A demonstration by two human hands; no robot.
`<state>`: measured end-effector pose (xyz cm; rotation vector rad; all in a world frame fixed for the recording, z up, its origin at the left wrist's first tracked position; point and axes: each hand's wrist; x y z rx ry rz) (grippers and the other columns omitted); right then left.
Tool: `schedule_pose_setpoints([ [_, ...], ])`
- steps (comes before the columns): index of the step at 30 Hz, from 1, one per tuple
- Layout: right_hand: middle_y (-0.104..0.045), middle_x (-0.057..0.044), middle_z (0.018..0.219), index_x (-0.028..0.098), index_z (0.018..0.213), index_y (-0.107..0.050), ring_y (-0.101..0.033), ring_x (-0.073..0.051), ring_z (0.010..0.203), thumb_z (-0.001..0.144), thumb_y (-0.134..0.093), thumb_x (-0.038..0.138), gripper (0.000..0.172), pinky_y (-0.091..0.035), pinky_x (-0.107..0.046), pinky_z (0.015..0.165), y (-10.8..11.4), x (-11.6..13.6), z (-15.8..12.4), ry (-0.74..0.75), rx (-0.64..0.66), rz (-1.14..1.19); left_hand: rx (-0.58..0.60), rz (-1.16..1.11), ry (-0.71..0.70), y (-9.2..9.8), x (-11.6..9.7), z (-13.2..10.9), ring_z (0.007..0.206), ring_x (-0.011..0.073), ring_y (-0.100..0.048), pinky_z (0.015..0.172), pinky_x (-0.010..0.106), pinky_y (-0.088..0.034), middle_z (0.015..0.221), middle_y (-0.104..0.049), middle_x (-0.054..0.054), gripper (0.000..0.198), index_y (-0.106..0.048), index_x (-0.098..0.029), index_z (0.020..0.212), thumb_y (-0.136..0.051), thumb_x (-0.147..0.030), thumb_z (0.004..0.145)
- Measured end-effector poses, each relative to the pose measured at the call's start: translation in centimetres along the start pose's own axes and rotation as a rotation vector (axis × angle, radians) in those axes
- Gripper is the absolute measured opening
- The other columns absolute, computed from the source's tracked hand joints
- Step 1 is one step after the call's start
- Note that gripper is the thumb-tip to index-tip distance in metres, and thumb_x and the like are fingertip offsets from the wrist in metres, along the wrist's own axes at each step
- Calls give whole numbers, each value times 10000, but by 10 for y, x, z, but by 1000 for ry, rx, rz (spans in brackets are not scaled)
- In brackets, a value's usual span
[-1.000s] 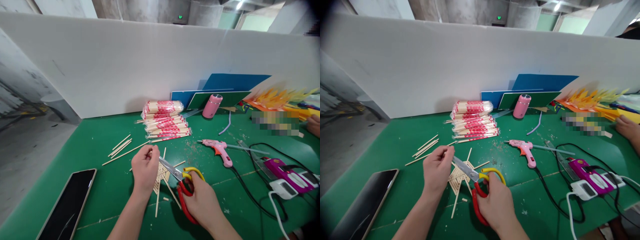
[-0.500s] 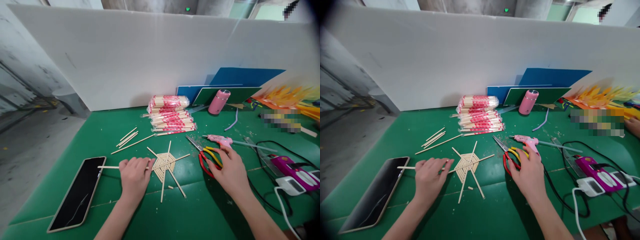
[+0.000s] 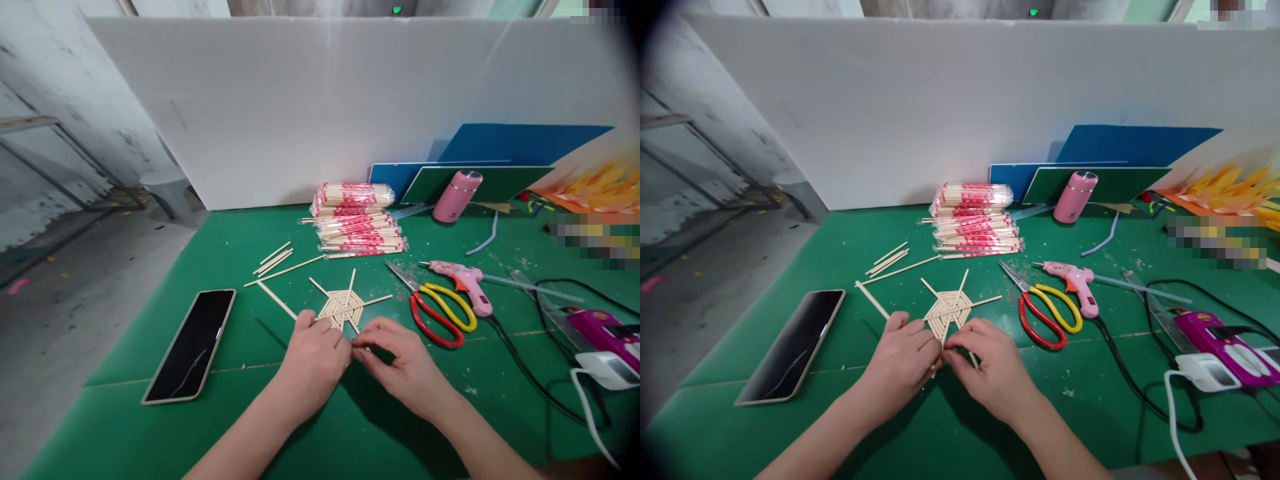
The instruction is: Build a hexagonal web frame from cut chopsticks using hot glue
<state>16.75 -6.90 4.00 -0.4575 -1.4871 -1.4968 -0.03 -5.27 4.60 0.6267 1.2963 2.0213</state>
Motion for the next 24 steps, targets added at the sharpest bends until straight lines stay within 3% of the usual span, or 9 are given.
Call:
schedule_pose_setpoints([
  [6, -527, 10, 709, 191, 722, -542, -493, -106, 642, 785, -506, 201, 73, -385, -211, 571, 3, -3, -2, -2, 105, 43, 38, 3, -81, -2, -7, 1, 581, 131, -405, 633, 332, -244, 537, -498, -12, 213, -464, -163, 577, -461, -119, 785],
  [9, -511, 23, 674, 195, 699, -517, -476, -100, 607, 795, -494, 213, 100, -376, -204, 546, 9, -11, -2, -27, 61, 70, 65, -28, -64, 3, -8, -1, 591, 130, -406, 652, 333, -260, 541, -491, -15, 245, -467, -164, 574, -440, -183, 817],
  [12, -519, 13, 702, 197, 749, -511, -473, -112, 625, 825, -455, 265, 117, -372, -215, 549, 18, -27, 2, -100, -118, 81, 128, -54, 75, 14, 6, -4, 636, 149, -436, 680, 348, -284, 605, -524, 3, 249, -520, -167, 639, -414, -280, 834],
  [14, -508, 6, 710, 196, 783, -495, -457, -118, 617, 835, -439, 291, 122, -358, -222, 536, 24, -39, 5, -147, -214, 76, 169, -73, 226, 21, 22, -5, 695, 178, -468, 673, 352, -308, 703, -558, 35, 237, -565, -159, 792, -382, -302, 840],
  [17, -475, 16, 679, 196, 798, -476, -429, -115, 577, 836, -439, 310, 126, -342, -222, 509, 26, -49, 9, -180, -295, 74, 248, -163, 455, 23, 51, 2, 908, 222, -485, 765, 379, -354, 932, -564, 86, 313, -502, -137, 1055, -289, -272, 871],
  [19, -463, 19, 671, 196, 796, -471, -426, -115, 577, 840, -434, 307, 125, -344, -222, 514, 23, -49, 11, -174, -310, 72, 273, -188, 498, 15, 69, 12, 940, 203, -497, 800, 358, -376, 960, -569, 74, 315, -498, -150, 1061, -264, -269, 887],
  [22, -468, 14, 682, 195, 785, -476, -436, -120, 605, 843, -430, 288, 120, -360, -228, 553, 16, -46, 11, -145, -289, 70, 328, -203, 591, -7, 89, 34, 836, 170, -558, 741, 320, -437, 874, -598, 56, 317, -558, -144, 932, -269, -271, 901],
  [24, -476, 9, 697, 194, 772, -482, -444, -122, 624, 843, -430, 275, 120, -366, -231, 573, 13, -44, 10, -132, -246, 77, 372, -192, 663, -24, 98, 48, 820, 165, -566, 723, 345, -465, 937, -582, 62, 242, -545, -131, 973, -380, -281, 877],
])
Point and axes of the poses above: each hand's wrist, its own z-axis towards the middle knuckle, its own y-axis out of the back of the hand, x = y × z
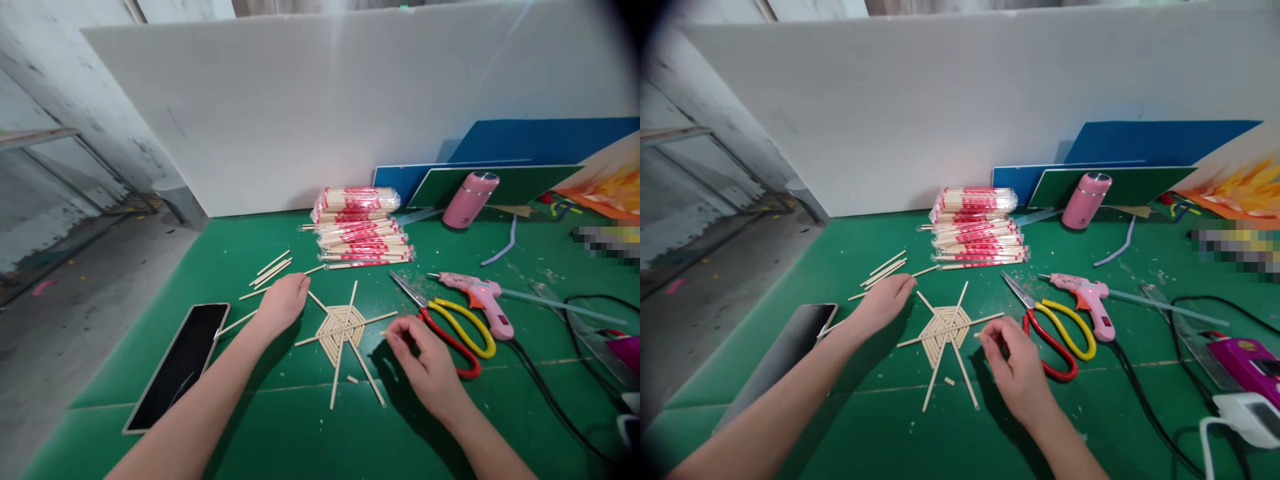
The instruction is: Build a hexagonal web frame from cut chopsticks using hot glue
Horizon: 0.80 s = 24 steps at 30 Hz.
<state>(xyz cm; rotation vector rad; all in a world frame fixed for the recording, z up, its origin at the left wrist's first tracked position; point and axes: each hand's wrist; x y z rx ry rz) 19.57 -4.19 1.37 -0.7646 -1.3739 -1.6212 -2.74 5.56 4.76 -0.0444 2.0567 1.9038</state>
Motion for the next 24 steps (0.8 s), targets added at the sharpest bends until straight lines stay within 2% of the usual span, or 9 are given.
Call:
schedule_pose_setpoints([
  [3, -475, 6, 718, 194, 768, -480, -450, -123, 648, 846, -426, 260, 115, -367, -230, 586, 0, -1, -2, -18, 61, 20, 17, 25, 85, -16, -1, 19, 903, 180, -545, 751, 383, -471, 1086, -519, 71, 301, -481, -152, 1090, -490, -300, 829],
  [5, -476, 6, 727, 196, 773, -477, -451, -122, 656, 847, -426, 257, 109, -366, -228, 589, 2, -3, -2, -51, 83, 36, 7, 46, 118, -24, -1, 24, 907, 178, -543, 754, 382, -469, 1090, -518, 69, 301, -475, -155, 1096, -483, -301, 832],
  [7, -474, 6, 727, 198, 774, -475, -450, -120, 651, 850, -421, 257, 110, -364, -225, 582, 2, -5, -2, -86, 113, 53, -18, 64, 132, -28, -1, 24, 864, 170, -554, 741, 371, -469, 1009, -553, 63, 244, -524, -136, 1016, -472, -294, 837],
  [10, -464, 8, 718, 197, 762, -471, -445, -118, 643, 853, -414, 257, 123, -358, -223, 568, 1, -6, -3, -121, 167, 62, -83, 67, 115, -28, 1, 21, 763, 187, -567, 705, 350, -464, 790, -581, 66, 228, -601, -112, 763, -445, -263, 835],
  [12, -460, 8, 723, 196, 760, -470, -445, -116, 650, 853, -414, 257, 125, -357, -224, 574, -1, -6, -3, -128, 177, 59, -171, 51, 99, -25, 1, 15, 781, 214, -561, 711, 349, -454, 785, -578, 87, 242, -613, -111, 756, -428, -248, 828],
  [16, -456, 9, 728, 198, 764, -469, -441, -114, 654, 856, -412, 260, 124, -356, -226, 581, -2, -7, -4, -133, 181, 61, -372, -2, 57, -17, -9, -14, 897, 204, -524, 784, 327, -427, 944, -559, 95, 250, -569, -118, 966, -412, -257, 830],
  [18, -455, 11, 723, 199, 763, -474, -437, -114, 650, 857, -411, 258, 128, -354, -227, 577, -3, -8, -3, -143, 195, 54, -486, -105, -88, -17, -19, -33, 857, 180, -526, 771, 308, -424, 888, -567, 70, 179, -584, -143, 889, -454, -238, 812],
  [20, -454, 12, 718, 199, 763, -479, -435, -113, 645, 857, -412, 256, 129, -350, -228, 571, -4, -7, -2, -154, 205, 39, -451, -219, -301, -23, -29, -51, 750, 151, -520, 680, 280, -422, 783, -566, 34, 91, -592, -170, 787, -503, -191, 786],
  [24, -461, 10, 722, 197, 770, -483, -441, -111, 644, 856, -411, 245, 122, -353, -226, 574, -10, 1, 0, -144, 244, 23, -277, -385, -396, -40, -43, -72, 740, 168, -493, 660, 313, -385, 788, -573, 45, 108, -584, -164, 852, -536, -153, 755],
])
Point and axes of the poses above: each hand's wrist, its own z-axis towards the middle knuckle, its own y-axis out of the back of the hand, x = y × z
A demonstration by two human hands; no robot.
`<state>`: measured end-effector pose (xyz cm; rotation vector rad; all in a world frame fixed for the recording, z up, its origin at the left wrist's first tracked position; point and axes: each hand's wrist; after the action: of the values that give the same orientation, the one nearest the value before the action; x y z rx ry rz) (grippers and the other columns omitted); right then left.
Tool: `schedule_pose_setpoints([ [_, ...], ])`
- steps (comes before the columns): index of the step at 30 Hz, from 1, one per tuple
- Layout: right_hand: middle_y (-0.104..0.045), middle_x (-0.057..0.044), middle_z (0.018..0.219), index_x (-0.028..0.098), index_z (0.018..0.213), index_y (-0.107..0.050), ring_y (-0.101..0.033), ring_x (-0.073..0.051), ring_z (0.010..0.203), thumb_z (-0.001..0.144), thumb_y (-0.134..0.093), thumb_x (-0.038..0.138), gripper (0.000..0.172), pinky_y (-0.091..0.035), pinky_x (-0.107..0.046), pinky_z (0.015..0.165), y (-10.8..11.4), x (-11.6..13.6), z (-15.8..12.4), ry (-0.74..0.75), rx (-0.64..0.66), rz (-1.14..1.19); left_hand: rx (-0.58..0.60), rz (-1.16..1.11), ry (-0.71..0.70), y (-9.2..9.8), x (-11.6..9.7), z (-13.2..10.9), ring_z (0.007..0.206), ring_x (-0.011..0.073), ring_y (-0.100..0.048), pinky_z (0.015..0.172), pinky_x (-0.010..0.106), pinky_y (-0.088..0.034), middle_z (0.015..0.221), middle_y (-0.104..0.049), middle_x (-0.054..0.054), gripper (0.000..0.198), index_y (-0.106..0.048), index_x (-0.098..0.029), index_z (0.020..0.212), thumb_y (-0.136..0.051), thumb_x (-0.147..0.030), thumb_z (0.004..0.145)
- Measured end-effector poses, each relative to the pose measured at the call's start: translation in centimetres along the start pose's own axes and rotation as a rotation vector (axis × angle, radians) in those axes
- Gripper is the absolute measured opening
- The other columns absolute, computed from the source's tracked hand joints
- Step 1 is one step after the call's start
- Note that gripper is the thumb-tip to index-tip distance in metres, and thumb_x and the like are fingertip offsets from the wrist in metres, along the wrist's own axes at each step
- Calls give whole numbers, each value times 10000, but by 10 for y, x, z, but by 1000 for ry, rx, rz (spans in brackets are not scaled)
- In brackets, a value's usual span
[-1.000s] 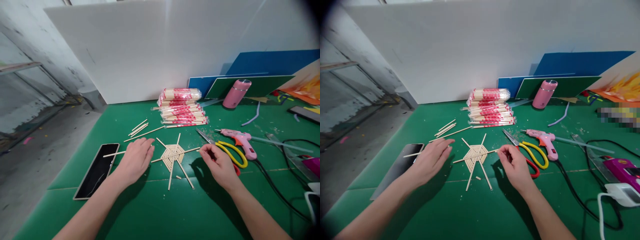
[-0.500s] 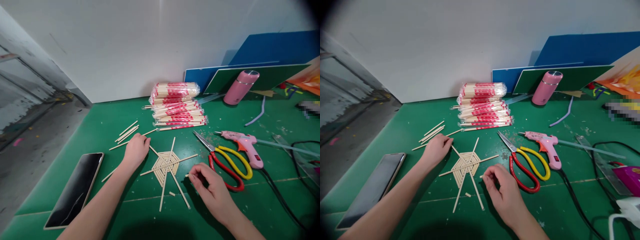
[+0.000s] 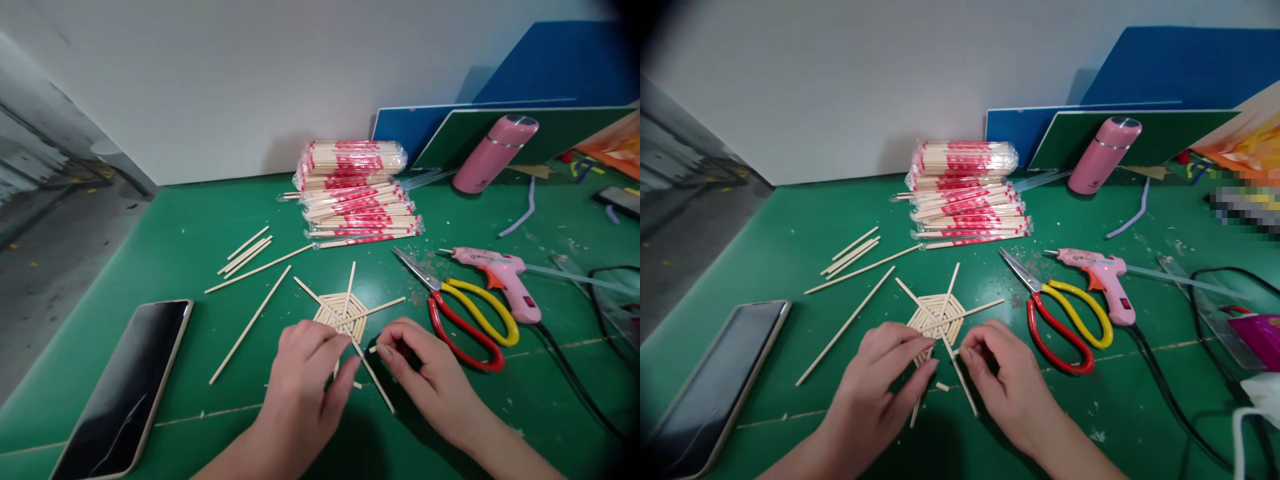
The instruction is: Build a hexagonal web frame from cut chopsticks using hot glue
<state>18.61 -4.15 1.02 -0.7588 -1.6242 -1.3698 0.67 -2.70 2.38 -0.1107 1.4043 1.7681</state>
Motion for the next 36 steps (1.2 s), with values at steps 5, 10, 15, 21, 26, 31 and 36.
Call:
schedule_pose_setpoints([
  [5, -459, 15, 695, 198, 755, -474, -441, -110, 623, 857, -395, 228, 132, -346, -228, 563, -7, 13, 3, 32, 100, -35, 95, -151, 74, -8, 1, -9, 675, 154, -476, 623, 310, -346, 699, -565, 18, 147, -599, -198, 770, -467, -135, 783],
  [10, -471, 10, 718, 204, 776, -470, -450, -117, 647, 860, -379, 228, 127, -352, -237, 586, -14, 16, 9, 60, 135, -47, 85, -235, 126, -5, 7, -8, 659, 145, -472, 604, 304, -325, 680, -562, 9, 146, -589, -201, 712, -470, -143, 774],
  [15, -478, 10, 720, 211, 787, -448, -456, -121, 648, 872, -355, 250, 132, -361, -246, 593, -12, 8, 14, -13, -23, -40, 53, -237, 130, -4, 14, -7, 643, 134, -465, 597, 299, -309, 657, -560, -5, 149, -592, -205, 722, -480, -119, 770],
  [21, -475, 5, 646, 209, 639, -461, -441, -128, 599, 876, -322, 249, 277, -349, -260, 553, 23, -2, 15, -13, -500, -62, 56, -177, 89, -11, 18, -11, 691, 143, -457, 642, 319, -304, 694, -562, 3, 136, -590, -202, 774, -474, -133, 788],
  [26, -444, 12, 600, 216, 581, -447, -442, -135, 585, 857, -367, 284, 296, -341, -271, 545, 47, -13, -1, -50, -702, -187, 111, -69, 65, -13, 19, -8, 703, 147, -449, 658, 327, -306, 686, -555, 3, 166, -608, -213, 762, -457, -162, 808],
  [31, -535, -16, 716, 220, 601, -497, -491, -169, 615, 712, -562, 396, 219, -332, -274, 474, 63, -35, -29, -218, -677, -508, 170, 8, 53, -17, 20, -6, 724, 163, -438, 658, 337, -305, 699, -536, 14, 181, -607, -208, 757, -437, -168, 804],
  [36, -573, -97, 900, 213, 1059, -508, -543, -237, 739, 654, -613, 409, 462, -406, -303, 488, 94, -59, -33, -352, -870, -779, 145, 86, 3, -25, 19, -11, 672, 160, -422, 628, 331, -311, 680, -515, 25, 239, -583, -184, 696, -379, -167, 819],
])
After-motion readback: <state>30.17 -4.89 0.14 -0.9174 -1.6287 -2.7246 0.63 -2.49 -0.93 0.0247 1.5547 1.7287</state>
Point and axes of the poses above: each hand's wrist, its own z-axis towards the middle knuckle, its own y-axis out of the back of the hand, x = y × z
